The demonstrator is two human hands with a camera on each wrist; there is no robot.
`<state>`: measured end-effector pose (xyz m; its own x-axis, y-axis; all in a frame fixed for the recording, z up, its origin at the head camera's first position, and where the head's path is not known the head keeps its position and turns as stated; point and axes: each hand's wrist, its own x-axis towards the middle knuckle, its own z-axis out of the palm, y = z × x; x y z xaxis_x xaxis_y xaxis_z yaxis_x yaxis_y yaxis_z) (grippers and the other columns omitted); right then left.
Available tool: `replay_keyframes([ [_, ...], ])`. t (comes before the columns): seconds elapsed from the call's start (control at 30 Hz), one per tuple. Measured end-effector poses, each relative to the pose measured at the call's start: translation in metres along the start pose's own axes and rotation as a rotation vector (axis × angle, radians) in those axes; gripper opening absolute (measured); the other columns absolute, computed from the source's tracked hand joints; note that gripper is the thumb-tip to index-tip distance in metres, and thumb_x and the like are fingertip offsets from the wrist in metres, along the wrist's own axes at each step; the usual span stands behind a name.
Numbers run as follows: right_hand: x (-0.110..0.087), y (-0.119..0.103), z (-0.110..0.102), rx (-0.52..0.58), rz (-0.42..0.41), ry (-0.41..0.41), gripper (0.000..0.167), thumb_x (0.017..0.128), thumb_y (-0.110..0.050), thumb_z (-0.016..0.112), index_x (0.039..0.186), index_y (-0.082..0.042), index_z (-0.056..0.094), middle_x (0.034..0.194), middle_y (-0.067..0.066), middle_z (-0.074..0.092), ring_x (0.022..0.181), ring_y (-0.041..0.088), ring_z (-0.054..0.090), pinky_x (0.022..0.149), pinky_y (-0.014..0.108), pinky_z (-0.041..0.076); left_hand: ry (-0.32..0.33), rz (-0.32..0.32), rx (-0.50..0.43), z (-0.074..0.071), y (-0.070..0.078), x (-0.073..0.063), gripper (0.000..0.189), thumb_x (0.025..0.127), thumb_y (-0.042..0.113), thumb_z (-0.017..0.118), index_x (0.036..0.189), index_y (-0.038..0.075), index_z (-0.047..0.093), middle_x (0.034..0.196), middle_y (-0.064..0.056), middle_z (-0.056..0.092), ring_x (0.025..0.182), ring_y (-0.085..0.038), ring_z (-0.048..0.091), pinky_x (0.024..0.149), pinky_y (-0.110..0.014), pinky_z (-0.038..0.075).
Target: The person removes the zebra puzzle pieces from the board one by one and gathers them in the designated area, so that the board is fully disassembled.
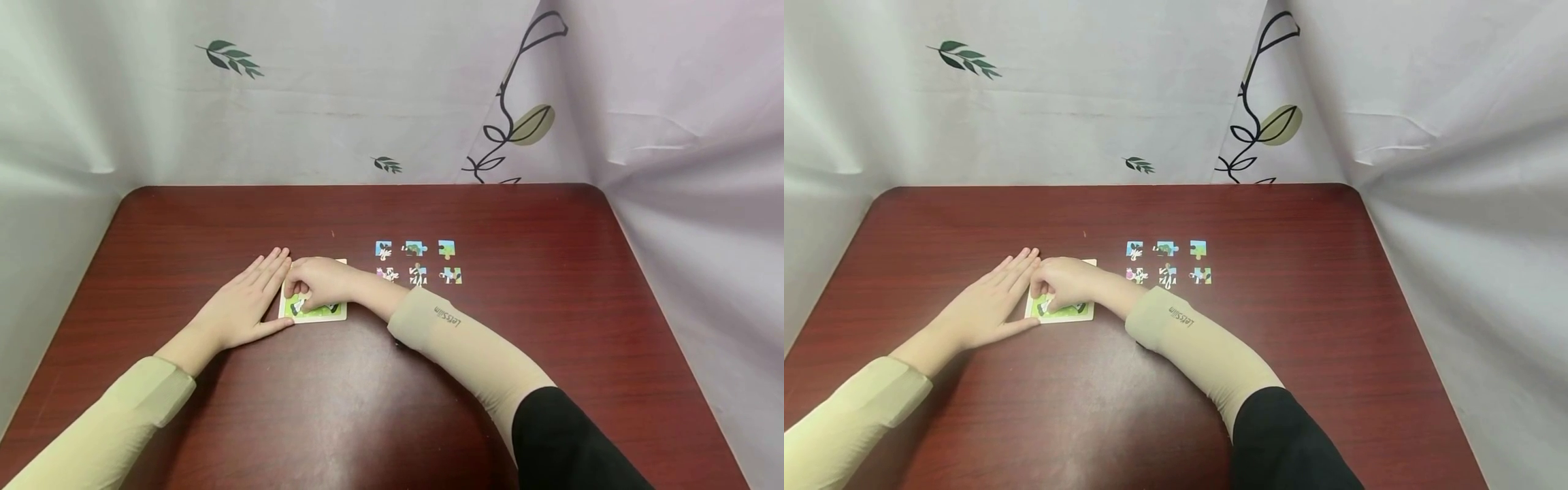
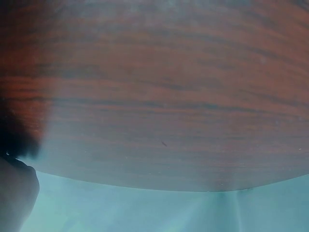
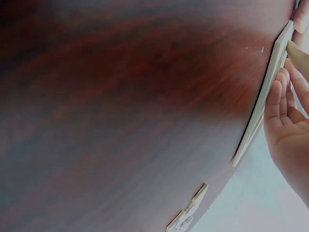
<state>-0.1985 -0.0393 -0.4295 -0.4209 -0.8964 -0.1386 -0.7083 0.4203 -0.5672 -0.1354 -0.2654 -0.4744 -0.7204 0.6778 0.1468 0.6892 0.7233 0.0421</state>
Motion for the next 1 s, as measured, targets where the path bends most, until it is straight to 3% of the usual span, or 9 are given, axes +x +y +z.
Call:
replay_keyframes([
  [0.23,-0.0002,-0.0005,-0.0012,-0.023,-0.022,-0.006,0.031,0.089,-0.006,0.083,0.118,-0.006,0.076,0.121,0.008,0.069,0.108,0.015,0.066,0.097,0.018,0.049,-0.010,-0.006,0.000,-0.0006,-0.0012,0.0009,0.104,0.099,0.068,0.055,0.163,-0.010,0.028,0.172,-0.028,0.027,0.162,-0.042,0.027,0.138,-0.033,-0.002],
  [0.6,-0.0012,-0.0024,-0.0019,-0.026,-0.035,-0.024,0.029,0.090,-0.005,0.081,0.119,-0.005,0.075,0.123,0.009,0.069,0.110,0.016,0.066,0.100,0.020,0.050,-0.006,0.003,-0.014,-0.0023,0.0010,0.0018,0.102,0.102,0.069,0.051,0.162,-0.011,0.029,0.172,-0.029,0.028,0.162,-0.043,0.028,0.139,-0.040,0.009],
  [1.0,-0.0016,-0.0043,-0.0011,-0.017,-0.034,-0.020,0.033,0.091,-0.006,0.082,0.122,-0.006,0.074,0.125,0.008,0.067,0.113,0.016,0.065,0.104,0.020,0.049,-0.023,-0.010,-0.010,-0.0018,0.0012,0.0004,0.103,0.100,0.068,0.053,0.162,-0.011,0.029,0.172,-0.029,0.027,0.162,-0.043,0.027,0.139,-0.040,0.008],
])
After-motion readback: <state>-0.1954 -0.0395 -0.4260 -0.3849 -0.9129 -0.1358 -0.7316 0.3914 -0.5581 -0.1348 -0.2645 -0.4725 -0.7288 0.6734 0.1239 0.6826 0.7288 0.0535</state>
